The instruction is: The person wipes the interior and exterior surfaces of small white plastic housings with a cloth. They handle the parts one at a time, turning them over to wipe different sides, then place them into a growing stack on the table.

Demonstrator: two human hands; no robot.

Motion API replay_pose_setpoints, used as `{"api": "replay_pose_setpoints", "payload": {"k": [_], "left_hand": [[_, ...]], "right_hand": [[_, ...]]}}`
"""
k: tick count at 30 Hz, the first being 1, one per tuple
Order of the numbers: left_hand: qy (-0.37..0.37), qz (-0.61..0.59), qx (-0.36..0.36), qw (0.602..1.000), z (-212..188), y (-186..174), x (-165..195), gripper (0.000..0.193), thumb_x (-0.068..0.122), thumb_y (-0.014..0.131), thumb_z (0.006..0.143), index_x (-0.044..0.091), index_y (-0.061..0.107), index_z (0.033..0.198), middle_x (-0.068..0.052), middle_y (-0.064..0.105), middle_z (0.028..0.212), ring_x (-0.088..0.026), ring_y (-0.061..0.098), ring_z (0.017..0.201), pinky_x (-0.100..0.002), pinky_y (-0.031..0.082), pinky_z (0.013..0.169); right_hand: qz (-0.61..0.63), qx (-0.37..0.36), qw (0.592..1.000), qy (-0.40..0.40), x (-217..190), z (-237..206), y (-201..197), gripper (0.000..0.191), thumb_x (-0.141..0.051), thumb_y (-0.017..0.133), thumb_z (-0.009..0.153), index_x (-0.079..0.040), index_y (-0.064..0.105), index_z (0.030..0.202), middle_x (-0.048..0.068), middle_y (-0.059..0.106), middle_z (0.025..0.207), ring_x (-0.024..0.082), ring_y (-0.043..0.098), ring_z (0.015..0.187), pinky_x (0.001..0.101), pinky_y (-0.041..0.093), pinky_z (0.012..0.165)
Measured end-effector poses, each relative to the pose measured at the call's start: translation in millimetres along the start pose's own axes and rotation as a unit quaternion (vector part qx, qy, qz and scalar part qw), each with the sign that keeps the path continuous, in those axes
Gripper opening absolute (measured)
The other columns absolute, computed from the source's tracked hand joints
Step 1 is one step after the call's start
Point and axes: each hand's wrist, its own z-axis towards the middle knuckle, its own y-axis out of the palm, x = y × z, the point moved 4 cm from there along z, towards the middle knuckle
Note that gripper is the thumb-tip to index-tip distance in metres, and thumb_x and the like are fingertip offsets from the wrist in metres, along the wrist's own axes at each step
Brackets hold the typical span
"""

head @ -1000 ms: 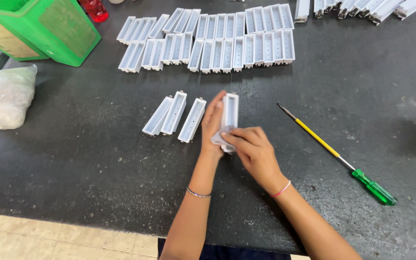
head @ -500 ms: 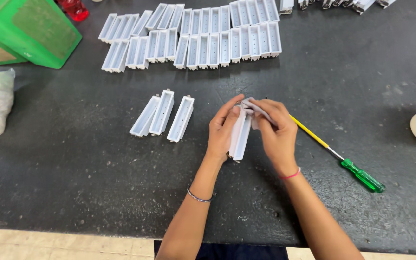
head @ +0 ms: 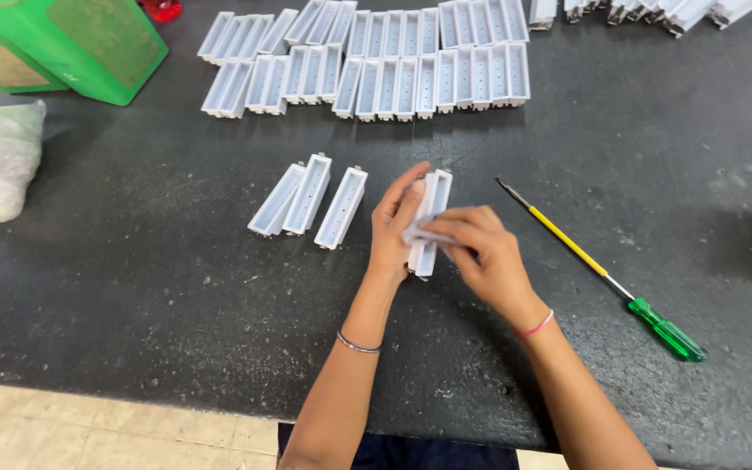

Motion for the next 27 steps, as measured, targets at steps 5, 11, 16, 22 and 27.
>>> {"api": "replay_pose_setpoints", "payload": {"k": [5, 11, 16, 22, 27], "left_hand": [[0.044, 0.080, 0.070, 0.993, 9.9, -17.2, 15.9, 0.038, 0.024, 0.058, 0.108, 0.004, 0.064, 0.140, 0.001, 0.069, 0.121, -0.004, 0.061, 0.098, -0.019, 0.052, 0.083], [0.001, -0.042, 0.053, 0.998, 15.5, -30.0, 15.9, 0.043, 0.032, 0.053, 0.108, 0.010, 0.060, 0.144, 0.001, 0.068, 0.106, -0.004, 0.061, 0.080, -0.020, 0.051, 0.065], [-0.062, -0.234, -0.015, 0.970, 20.2, -48.3, 5.9, 0.035, 0.035, 0.052, 0.107, 0.016, 0.063, 0.135, -0.004, 0.062, 0.087, -0.009, 0.056, 0.060, -0.022, 0.042, 0.043], [-0.040, -0.273, -0.084, 0.958, 21.0, -56.0, -2.4, 0.037, 0.034, 0.050, 0.114, -0.002, 0.060, 0.115, -0.013, 0.065, 0.099, -0.015, 0.055, 0.061, -0.025, 0.042, 0.046], [-0.036, -0.312, -0.107, 0.943, 16.5, -50.5, 5.0, 0.034, 0.032, 0.048, 0.114, 0.001, 0.059, 0.121, -0.015, 0.064, 0.105, -0.016, 0.054, 0.065, -0.025, 0.043, 0.051]], "right_hand": [[0.047, -0.120, 0.992, 0.005, -4.0, -0.7, 17.1, 0.038, 0.006, 0.068, 0.079, -0.014, 0.079, 0.110, 0.005, 0.074, 0.111, 0.025, 0.067, 0.101, 0.0335, 0.054, 0.089], [0.228, -0.144, 0.959, 0.091, 19.3, -5.1, 9.7, 0.035, 0.010, 0.059, 0.083, -0.007, 0.078, 0.108, 0.006, 0.073, 0.113, 0.017, 0.071, 0.103, 0.0284, 0.057, 0.087], [0.248, -0.047, 0.954, 0.161, 42.2, -5.4, 2.5, 0.026, 0.008, 0.061, 0.090, 0.000, 0.076, 0.109, 0.007, 0.070, 0.117, 0.014, 0.067, 0.103, 0.0262, 0.054, 0.087], [0.256, 0.024, 0.945, 0.203, 50.9, -7.9, 4.2, 0.022, 0.005, 0.062, 0.096, 0.000, 0.073, 0.114, 0.005, 0.068, 0.116, 0.012, 0.064, 0.095, 0.0245, 0.052, 0.080], [0.257, 0.025, 0.943, 0.211, 50.6, -8.8, 6.6, 0.023, 0.005, 0.062, 0.096, -0.001, 0.073, 0.114, 0.004, 0.067, 0.117, 0.011, 0.064, 0.097, 0.0241, 0.053, 0.080]]}}
